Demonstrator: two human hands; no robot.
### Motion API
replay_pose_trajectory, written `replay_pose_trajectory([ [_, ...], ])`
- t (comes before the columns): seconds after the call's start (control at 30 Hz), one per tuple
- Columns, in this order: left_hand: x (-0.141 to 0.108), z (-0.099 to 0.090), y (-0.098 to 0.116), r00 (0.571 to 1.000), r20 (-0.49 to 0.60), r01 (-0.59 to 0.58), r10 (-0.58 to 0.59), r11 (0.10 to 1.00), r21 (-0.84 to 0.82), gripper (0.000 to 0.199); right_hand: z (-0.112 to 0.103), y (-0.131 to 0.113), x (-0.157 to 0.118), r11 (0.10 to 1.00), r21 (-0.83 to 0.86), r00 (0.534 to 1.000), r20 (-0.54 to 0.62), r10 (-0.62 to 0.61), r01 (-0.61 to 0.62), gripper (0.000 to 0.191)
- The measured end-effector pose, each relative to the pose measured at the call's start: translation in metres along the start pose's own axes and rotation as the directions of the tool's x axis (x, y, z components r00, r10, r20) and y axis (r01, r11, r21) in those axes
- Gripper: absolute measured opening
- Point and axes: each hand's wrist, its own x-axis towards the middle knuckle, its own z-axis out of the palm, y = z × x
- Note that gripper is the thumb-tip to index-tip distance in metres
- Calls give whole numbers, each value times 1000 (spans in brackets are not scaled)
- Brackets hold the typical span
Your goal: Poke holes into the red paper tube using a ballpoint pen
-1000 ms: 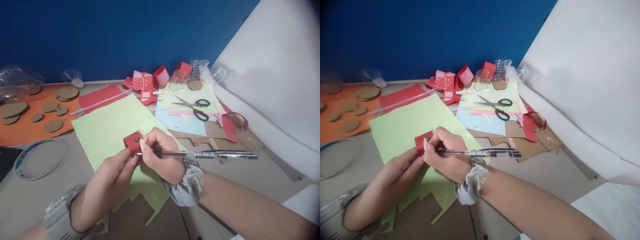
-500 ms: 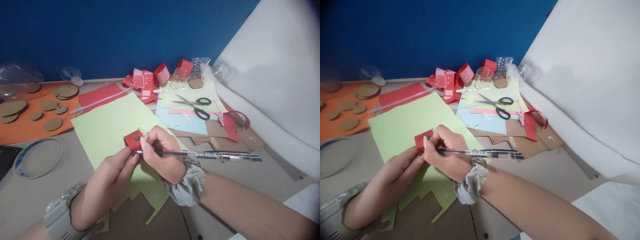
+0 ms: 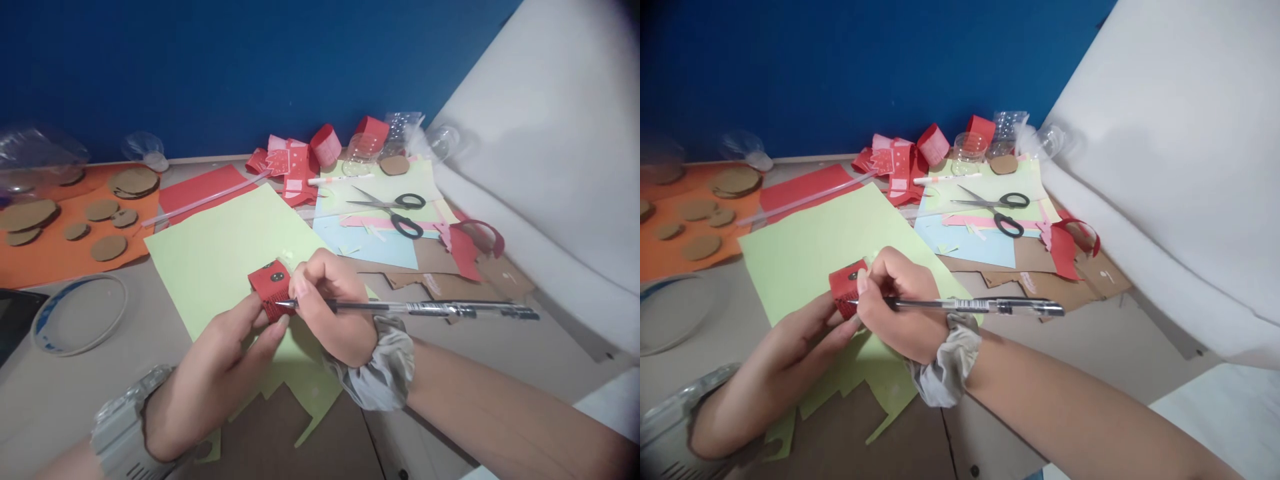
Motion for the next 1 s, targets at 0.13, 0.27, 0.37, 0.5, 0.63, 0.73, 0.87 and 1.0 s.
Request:
replay_pose_trajectory([
  [0.13, -1, -2, 3, 1000, 11, -21, 22, 999, -40, 35, 0, 2, 1, 1000, 8, 1000, 8, -20, 20, 28],
  [0.27, -3, -6, 3, 999, 32, -25, 28, 995, -94, 41, 2, 1, 0, 1000, 9, 1000, -10, 4, -4, 30],
  [0.37, -2, -6, 2, 999, 32, 12, -9, 995, -99, 41, 1, 0, 0, 1000, 23, 1000, 2, -14, 14, 32],
  [0.5, -1, -6, 2, 1000, 13, 25, -24, 997, -67, 39, 1, 0, 0, 999, 30, 1000, 18, -14, 14, 31],
  [0.63, -2, -7, 1, 1000, 16, 5, -5, 1000, -31, 39, 1, 1, -1, 999, 49, 1000, 22, -15, 14, 31],
  [0.73, -2, -6, 1, 1000, 10, 14, -14, 999, -30, 38, 0, 0, -1, 999, 39, 1000, 21, -16, 16, 31],
  [0.87, -1, -4, 2, 1000, -17, -4, 4, 999, -42, 34, 1, -3, 0, 999, 12, 999, 23, -41, 41, 30],
  [1.0, 2, -1, 0, 996, -75, 43, -37, 996, 78, 25, 2, -4, -1, 1000, -2, 1000, 14, 1, -1, 29],
])
